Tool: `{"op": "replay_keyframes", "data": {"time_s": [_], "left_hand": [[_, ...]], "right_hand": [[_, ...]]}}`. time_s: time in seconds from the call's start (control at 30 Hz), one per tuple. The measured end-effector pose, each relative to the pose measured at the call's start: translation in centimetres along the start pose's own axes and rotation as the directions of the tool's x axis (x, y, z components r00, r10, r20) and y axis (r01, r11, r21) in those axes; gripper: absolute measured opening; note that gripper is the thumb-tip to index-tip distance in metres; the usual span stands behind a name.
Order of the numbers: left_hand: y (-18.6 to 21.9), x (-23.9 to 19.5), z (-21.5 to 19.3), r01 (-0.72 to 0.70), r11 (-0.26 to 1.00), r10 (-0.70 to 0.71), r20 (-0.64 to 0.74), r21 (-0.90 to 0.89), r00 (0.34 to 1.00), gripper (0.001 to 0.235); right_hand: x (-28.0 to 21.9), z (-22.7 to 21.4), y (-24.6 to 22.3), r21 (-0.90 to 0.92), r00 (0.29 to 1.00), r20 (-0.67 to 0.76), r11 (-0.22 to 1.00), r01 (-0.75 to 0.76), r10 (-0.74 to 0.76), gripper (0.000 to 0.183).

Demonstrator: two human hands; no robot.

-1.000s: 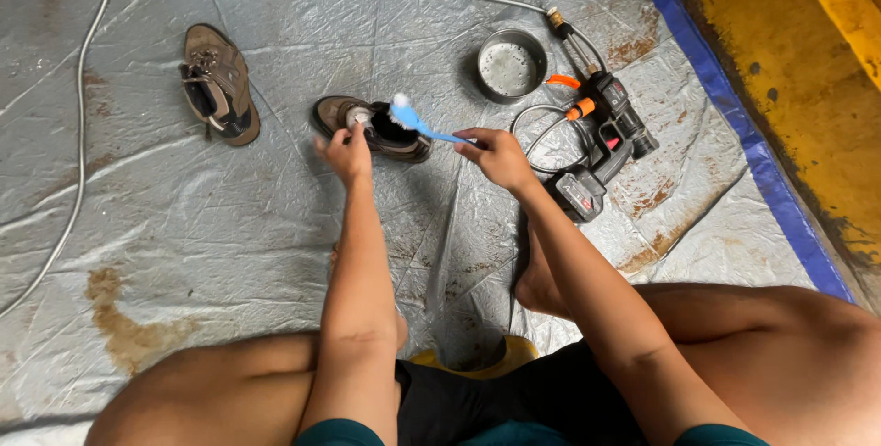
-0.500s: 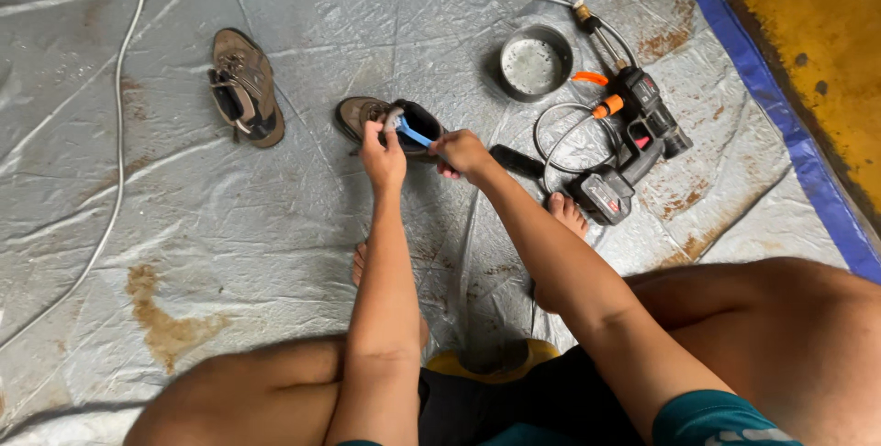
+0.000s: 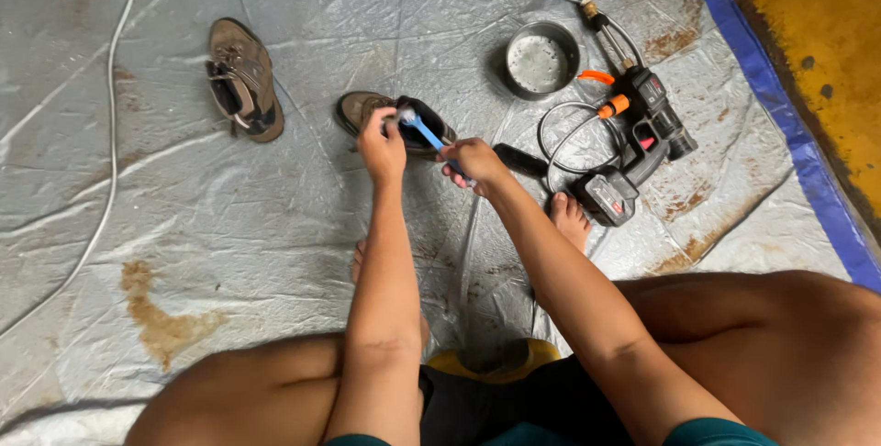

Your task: The person scrubs a brown hiking shoe with a blue brush, dipping it into a metal bowl of soapy water. They clean the interior and exterior surfaces of the shoe, then remove the insole and scrub it separately before placing it back inside.

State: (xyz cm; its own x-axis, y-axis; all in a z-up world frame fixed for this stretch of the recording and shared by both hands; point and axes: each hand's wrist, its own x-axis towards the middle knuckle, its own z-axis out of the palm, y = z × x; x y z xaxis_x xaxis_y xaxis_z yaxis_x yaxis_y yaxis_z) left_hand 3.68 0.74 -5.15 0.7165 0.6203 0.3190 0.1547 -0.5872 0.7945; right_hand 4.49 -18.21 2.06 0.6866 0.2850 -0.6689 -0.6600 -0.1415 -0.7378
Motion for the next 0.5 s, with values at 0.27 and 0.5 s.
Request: {"op": "replay_keyframes", "data": {"time_s": [0.27, 0.5], "left_hand": [[-0.1, -0.6, -1.0, -0.086, 0.992, 0.083, -0.047, -0.088, 0.995, 0.027], [0.5, -1.2, -0.8, -0.019, 0.994, 0.014, -0.046, -0.106, 0.999, 0.028]], "right_hand": [[4.1, 0.5, 0.7, -0.228, 0.995, 0.007, 0.968, 0.102, -0.103, 0.021], [-0.2, -1.5, -4.3, -0.676, 0.985, 0.074, 0.718, 0.164, -0.155, 0.027]]}}
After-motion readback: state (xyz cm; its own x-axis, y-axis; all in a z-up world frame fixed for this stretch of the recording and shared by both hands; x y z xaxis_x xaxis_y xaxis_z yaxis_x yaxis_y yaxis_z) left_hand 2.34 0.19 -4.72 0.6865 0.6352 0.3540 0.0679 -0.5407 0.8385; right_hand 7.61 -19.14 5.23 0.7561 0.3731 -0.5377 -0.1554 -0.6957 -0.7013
